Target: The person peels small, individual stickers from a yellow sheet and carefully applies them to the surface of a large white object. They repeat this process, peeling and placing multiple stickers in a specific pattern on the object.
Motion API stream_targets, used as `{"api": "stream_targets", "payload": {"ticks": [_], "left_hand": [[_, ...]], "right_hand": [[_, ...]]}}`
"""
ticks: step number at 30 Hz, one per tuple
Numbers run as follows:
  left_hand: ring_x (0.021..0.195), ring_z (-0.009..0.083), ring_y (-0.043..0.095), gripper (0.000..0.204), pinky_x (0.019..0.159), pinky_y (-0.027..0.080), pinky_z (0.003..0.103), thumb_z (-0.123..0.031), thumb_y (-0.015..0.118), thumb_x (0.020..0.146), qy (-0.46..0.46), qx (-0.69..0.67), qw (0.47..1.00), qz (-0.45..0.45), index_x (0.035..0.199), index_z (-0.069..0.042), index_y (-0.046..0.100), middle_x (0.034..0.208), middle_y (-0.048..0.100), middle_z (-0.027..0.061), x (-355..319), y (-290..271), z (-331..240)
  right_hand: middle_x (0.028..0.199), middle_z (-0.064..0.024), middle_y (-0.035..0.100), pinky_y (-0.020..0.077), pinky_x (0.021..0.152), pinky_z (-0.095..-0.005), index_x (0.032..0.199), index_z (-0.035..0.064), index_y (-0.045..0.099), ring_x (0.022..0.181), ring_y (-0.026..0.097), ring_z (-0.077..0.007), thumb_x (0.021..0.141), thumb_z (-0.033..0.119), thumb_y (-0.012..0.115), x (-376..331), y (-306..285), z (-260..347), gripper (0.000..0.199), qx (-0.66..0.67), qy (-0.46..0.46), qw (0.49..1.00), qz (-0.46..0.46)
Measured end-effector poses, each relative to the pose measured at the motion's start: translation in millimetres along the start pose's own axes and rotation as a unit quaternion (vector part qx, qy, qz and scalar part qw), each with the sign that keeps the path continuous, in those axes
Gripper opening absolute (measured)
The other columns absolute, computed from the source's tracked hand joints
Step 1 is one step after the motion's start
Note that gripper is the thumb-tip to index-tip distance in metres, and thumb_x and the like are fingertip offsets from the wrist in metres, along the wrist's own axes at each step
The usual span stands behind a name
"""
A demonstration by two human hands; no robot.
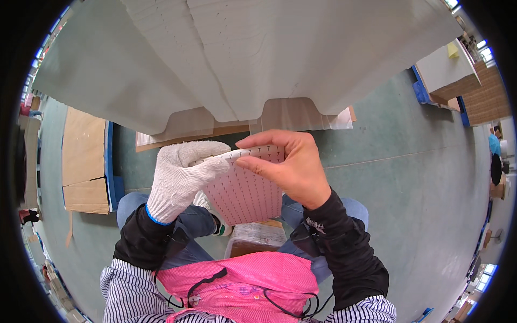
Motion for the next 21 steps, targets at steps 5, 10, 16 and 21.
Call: {"api": "stream_targets", "payload": {"ticks": [5,10,16,21], "left_hand": [[0.08,0.0088,0.061,0.028,0.072,0.05,0.023,-0.016,0.074,0.087,0.009,-0.02,1.0,0.001,0.106,0.004,0.071,0.091,0.071,0.0056,-1.8,1.7,-3.5],[0.076,0.0083,0.061,0.025,0.068,0.051,0.023,-0.016,0.074,0.087,0.017,0.0,1.0,-0.013,0.102,0.003,0.072,0.088,0.071,0.005,-3.1,0.1,-6.2],[0.073,0.0078,0.062,0.024,0.066,0.051,0.023,-0.016,0.075,0.086,0.046,0.012,0.999,-0.024,0.1,0.004,0.072,0.084,0.071,0.0046,-1.2,2.5,-6.6],[0.071,0.008,0.062,0.022,0.065,0.051,0.023,-0.015,0.076,0.085,0.06,0.026,0.997,-0.031,0.098,0.003,0.073,0.083,0.071,0.0045,-2.5,1.7,-8.7]], "right_hand": [[0.088,-0.0073,0.073,0.0547,0.073,-0.0228,0.097,-0.003,0.073,0.08,0.068,-0.0103,0.081,0.001,0.076,-0.5,1.6,-2.5,0.017,0.015,0.007,1.0,-0.001],[0.088,-0.0083,0.073,0.0555,0.075,-0.0236,0.095,-0.0046,0.072,0.08,0.068,-0.011,0.081,0.001,0.076,-1.9,1.5,-3.0,0.015,0.039,0.042,0.998,-0.002],[0.086,-0.0077,0.072,0.0553,0.076,-0.0243,0.093,-0.0047,0.072,0.08,0.068,-0.0112,0.081,0.001,0.076,-2.7,-1.4,-3.2,0.014,0.043,0.037,0.998,-0.011],[0.085,-0.0069,0.072,0.0544,0.074,-0.0243,0.091,-0.0043,0.073,0.079,0.067,-0.0105,0.081,0.003,0.076,-3.7,-1.4,-1.9,0.013,0.031,0.035,0.999,-0.01]]}}
Point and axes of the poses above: each hand's wrist, its own x-axis towards the middle knuckle, its own y-axis out of the palm, z = x × y, the point moved 9 cm from there along x, towards the middle knuckle
